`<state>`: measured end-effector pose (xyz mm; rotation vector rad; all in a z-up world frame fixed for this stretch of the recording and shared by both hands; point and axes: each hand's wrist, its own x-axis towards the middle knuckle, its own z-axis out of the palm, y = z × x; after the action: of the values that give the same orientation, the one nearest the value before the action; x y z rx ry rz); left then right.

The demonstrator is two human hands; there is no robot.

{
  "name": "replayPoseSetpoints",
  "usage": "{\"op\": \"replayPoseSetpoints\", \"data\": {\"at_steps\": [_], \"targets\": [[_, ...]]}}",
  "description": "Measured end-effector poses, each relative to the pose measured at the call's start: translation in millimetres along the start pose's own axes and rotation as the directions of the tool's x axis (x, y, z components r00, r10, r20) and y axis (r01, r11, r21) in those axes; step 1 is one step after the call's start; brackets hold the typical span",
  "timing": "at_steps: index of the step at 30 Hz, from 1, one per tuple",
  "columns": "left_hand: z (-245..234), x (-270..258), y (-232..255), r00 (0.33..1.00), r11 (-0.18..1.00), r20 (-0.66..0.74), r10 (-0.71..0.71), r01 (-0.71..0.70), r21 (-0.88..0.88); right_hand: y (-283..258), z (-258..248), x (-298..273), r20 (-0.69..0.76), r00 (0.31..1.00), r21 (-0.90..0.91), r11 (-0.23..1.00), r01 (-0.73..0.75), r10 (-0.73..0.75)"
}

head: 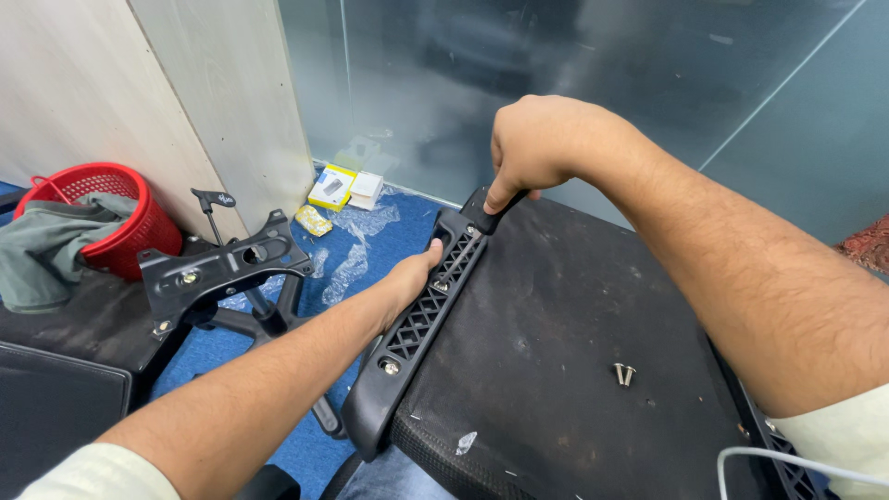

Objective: The person uses a screwdriver to tighten screws into a black plastic chair armrest bracket attached to a chair seat. They then position a second armrest bracket and secure it with screws.

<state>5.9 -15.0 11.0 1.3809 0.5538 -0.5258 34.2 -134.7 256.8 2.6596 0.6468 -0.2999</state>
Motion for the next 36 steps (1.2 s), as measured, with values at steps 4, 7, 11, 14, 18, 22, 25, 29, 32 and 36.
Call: {"op": "replayPoseSetpoints", "data": {"at_steps": [4, 7, 11, 14, 18, 22, 25, 29, 32, 36], "targets": [[-2.0, 8.3, -5.4, 0.996, 0.997, 0.083, 0.019, -0.012, -0.08, 9.6, 10.8, -0.9, -0.002, 1.0, 0.012, 0.999, -0.031, 0.031], [-8.3, 10.4, -9.6, 0.986, 0.988, 0.164, 0.036, -0.011, -0.151, 23.8, 19.6, 0.7, 0.002, 1.0, 0.052, 0.998, -0.023, 0.023], [-14.4, 4.1, -10.6, 0.987, 0.991, 0.144, 0.066, -0.049, -0.123, 54.3, 44.8, -9.1, 0.011, 0.999, 0.274, 0.961, -0.049, 0.048], [-15.0, -3.3, -14.1, 0.985, 0.993, 0.155, 0.071, -0.055, -0.106, 77.4, 71.6, -23.7, 0.018, 0.994, 0.421, 0.901, -0.109, 0.112], [-15.7, -5.9, -11.6, 0.982, 0.995, 0.167, 0.089, -0.08, -0.062, 101.4, 111.1, -47.2, -0.003, 0.984, 0.596, 0.791, -0.14, 0.176], [-17.0, -6.0, -8.1, 0.981, 0.992, 0.185, 0.051, -0.027, -0.126, 110.8, 149.6, -59.2, 0.041, 0.954, 0.755, 0.616, -0.225, 0.299], [-18.1, -11.0, -9.3, 0.986, 0.992, 0.144, 0.087, -0.073, -0.099, 118.4, 179.4, -67.7, 0.163, 0.937, 0.941, 0.238, -0.242, 0.308], [-10.3, -22.0, -8.6, 0.934, 0.889, -0.047, 0.354, -0.321, 0.325, 131.3, 214.6, -86.9, 0.206, 0.959, 0.969, -0.176, -0.172, 0.195], [-4.7, -38.3, -8.3, 0.723, 0.511, -0.051, 0.689, -0.434, 0.742, 119.0, 231.5, -100.6, 0.22, 0.941, 0.964, -0.205, -0.17, 0.257], [9.9, -57.5, -3.5, 0.584, 0.247, 0.083, 0.808, -0.463, 0.851, 75.4, 238.2, -112.1, 0.148, 0.896, 0.984, 0.03, -0.176, 0.418]]}}
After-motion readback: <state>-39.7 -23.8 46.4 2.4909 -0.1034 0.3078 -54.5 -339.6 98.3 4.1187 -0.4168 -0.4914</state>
